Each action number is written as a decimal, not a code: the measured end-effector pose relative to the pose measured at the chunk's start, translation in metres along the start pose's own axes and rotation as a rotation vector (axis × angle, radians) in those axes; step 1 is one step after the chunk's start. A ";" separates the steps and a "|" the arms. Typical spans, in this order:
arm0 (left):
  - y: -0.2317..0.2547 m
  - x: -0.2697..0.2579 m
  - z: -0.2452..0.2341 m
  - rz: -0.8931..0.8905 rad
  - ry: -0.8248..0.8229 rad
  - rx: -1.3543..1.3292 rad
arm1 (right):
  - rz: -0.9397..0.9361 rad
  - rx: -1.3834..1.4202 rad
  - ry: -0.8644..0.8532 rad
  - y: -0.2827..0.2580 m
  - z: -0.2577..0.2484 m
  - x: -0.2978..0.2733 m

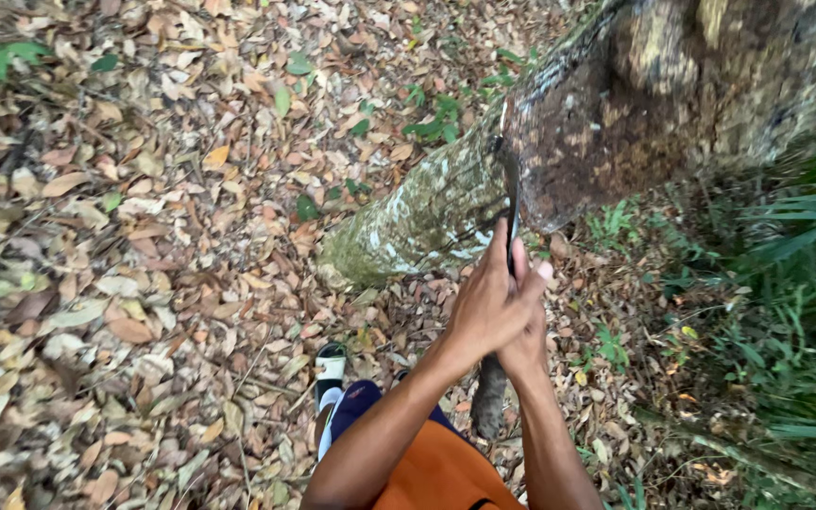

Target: The person uses a curved blade to slice into the bark of a rubber tree, allowing the latex to flow into a small cup attached to the trunk.

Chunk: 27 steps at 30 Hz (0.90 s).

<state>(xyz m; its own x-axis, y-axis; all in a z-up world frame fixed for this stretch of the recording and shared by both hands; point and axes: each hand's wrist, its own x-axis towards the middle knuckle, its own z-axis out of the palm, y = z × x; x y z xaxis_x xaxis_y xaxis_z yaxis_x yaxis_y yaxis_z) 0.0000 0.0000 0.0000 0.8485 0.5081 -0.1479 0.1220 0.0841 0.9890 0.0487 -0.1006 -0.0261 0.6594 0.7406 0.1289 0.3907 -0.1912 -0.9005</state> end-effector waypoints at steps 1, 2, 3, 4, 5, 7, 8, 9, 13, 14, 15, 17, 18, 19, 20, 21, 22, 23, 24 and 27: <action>0.005 -0.006 0.000 0.008 -0.001 -0.003 | -0.006 -0.005 0.002 -0.008 -0.001 -0.002; 0.010 -0.008 -0.001 0.071 -0.018 -0.040 | 0.092 -0.022 0.026 -0.014 -0.002 -0.001; 0.013 -0.009 -0.003 0.130 -0.036 -0.078 | 0.197 -0.038 0.048 -0.018 -0.002 0.000; 0.015 -0.005 -0.004 0.132 -0.038 -0.082 | 0.196 -0.043 0.050 -0.019 -0.001 0.008; 0.015 0.002 -0.004 0.137 -0.022 -0.075 | 0.123 -0.037 0.056 -0.017 -0.002 0.018; 0.014 0.014 -0.005 0.151 -0.006 -0.069 | 0.041 -0.035 0.063 -0.012 -0.004 0.031; 0.014 0.020 -0.006 0.139 0.024 -0.024 | 0.035 -0.107 0.081 -0.010 -0.005 0.039; 0.014 0.026 -0.007 0.132 0.055 0.023 | 0.024 -0.176 0.102 -0.007 -0.006 0.046; 0.014 0.030 -0.008 0.134 0.096 -0.010 | 0.033 -0.207 0.122 -0.004 -0.003 0.051; 0.013 0.030 -0.007 0.113 0.107 0.006 | -0.047 -0.166 0.096 -0.003 -0.003 0.052; 0.011 0.031 -0.006 0.092 0.117 0.022 | -0.126 -0.125 0.070 -0.002 -0.002 0.052; 0.008 0.033 -0.004 0.112 0.128 0.025 | -0.119 -0.150 0.087 0.000 -0.002 0.053; 0.006 0.036 -0.003 0.118 0.139 0.024 | -0.100 -0.174 0.097 0.001 -0.001 0.053; 0.005 0.037 -0.003 0.134 0.140 0.026 | -0.115 -0.176 0.104 0.000 -0.001 0.054; 0.004 0.038 -0.004 0.144 0.145 0.009 | -0.013 -0.188 0.101 -0.001 0.000 0.055; 0.003 0.041 -0.004 0.152 0.148 -0.009 | 0.091 -0.200 0.095 -0.003 0.000 0.057; 0.004 0.045 -0.005 0.167 0.148 -0.009 | 0.078 -0.202 0.102 -0.004 0.001 0.062; 0.004 0.047 -0.005 0.111 0.118 0.006 | 0.159 -0.216 0.103 -0.005 0.003 0.061; 0.005 0.048 -0.005 0.055 0.088 0.022 | 0.240 -0.230 0.105 -0.006 0.003 0.062; 0.008 0.049 -0.003 -0.066 0.021 0.006 | -0.082 -0.059 0.040 -0.005 0.003 0.066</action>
<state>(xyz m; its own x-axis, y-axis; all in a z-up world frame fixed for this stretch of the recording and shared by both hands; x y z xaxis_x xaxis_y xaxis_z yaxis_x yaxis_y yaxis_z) 0.0411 0.0277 0.0004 0.8272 0.5199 -0.2132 0.1809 0.1128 0.9770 0.0879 -0.0485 -0.0141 0.6485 0.7293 0.2183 0.4802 -0.1694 -0.8606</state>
